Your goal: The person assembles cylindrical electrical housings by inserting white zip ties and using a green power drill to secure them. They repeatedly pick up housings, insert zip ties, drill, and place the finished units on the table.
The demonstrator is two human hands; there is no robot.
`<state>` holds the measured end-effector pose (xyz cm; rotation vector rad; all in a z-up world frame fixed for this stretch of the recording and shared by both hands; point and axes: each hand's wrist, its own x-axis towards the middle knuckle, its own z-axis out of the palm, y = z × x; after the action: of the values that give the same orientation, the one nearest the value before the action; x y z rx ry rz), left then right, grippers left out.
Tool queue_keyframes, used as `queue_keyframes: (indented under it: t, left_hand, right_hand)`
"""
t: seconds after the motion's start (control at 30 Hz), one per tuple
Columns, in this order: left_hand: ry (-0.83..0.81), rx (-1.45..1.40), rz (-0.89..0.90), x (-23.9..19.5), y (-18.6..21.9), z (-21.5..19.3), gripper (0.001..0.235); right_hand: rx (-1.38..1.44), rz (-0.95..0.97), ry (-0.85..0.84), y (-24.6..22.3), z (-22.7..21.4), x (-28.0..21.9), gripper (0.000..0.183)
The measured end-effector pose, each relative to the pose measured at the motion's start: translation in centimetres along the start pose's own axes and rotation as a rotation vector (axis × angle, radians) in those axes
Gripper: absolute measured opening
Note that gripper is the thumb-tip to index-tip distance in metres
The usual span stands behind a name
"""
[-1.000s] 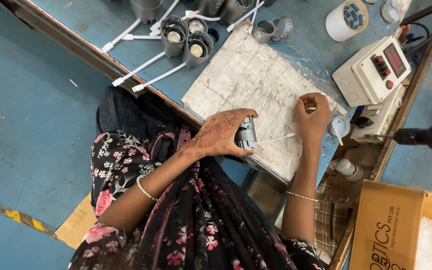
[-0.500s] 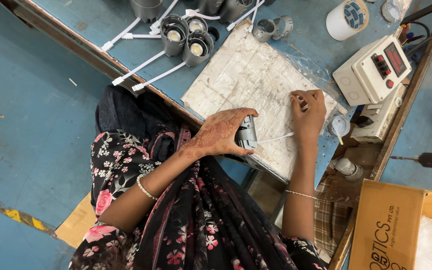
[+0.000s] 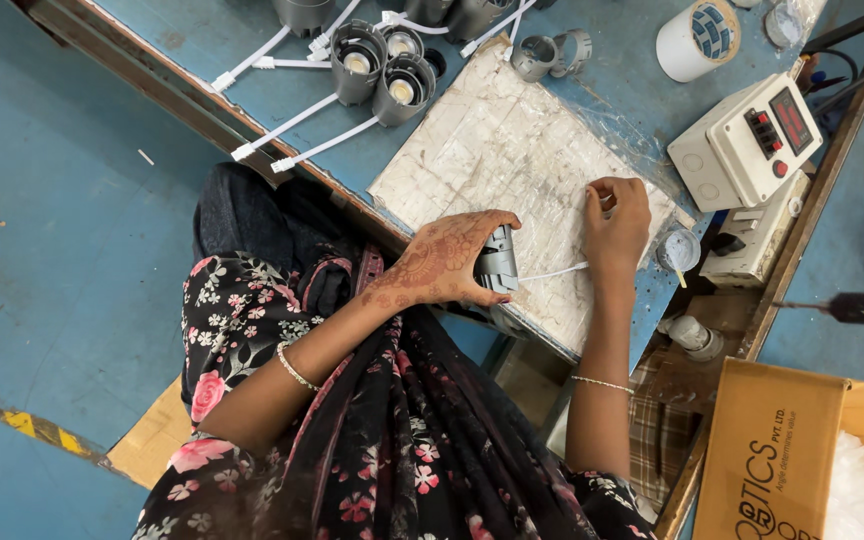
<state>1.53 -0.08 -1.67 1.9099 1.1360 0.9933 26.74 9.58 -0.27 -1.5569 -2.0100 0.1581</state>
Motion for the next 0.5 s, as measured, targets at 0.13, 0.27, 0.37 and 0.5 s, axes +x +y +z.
queue_keyframes:
  t: [0.13,0.27,0.37,0.5]
  left_hand:
    - [-0.023,-0.004,-0.024,0.1,0.1,-0.1,0.084]
    - [0.009,-0.002,-0.011,0.0,0.2,-0.1,0.085]
    - [0.027,-0.022,-0.006,0.0,0.2,0.1,0.084]
    - [0.036,-0.024,-0.022,0.0,0.2,0.3,0.084]
  right_hand:
    - [0.124,0.065,0.01,-0.6,-0.3,0.0,0.006]
    - [0.693,0.307,-0.331,-3.0,-1.8,-1.7,0.005]
    - [0.809,0.317,-0.503,-5.5,-2.2,-4.0,0.003]
    - [0.853,0.364,-0.51,-7.6,-1.7,-5.4,0.002]
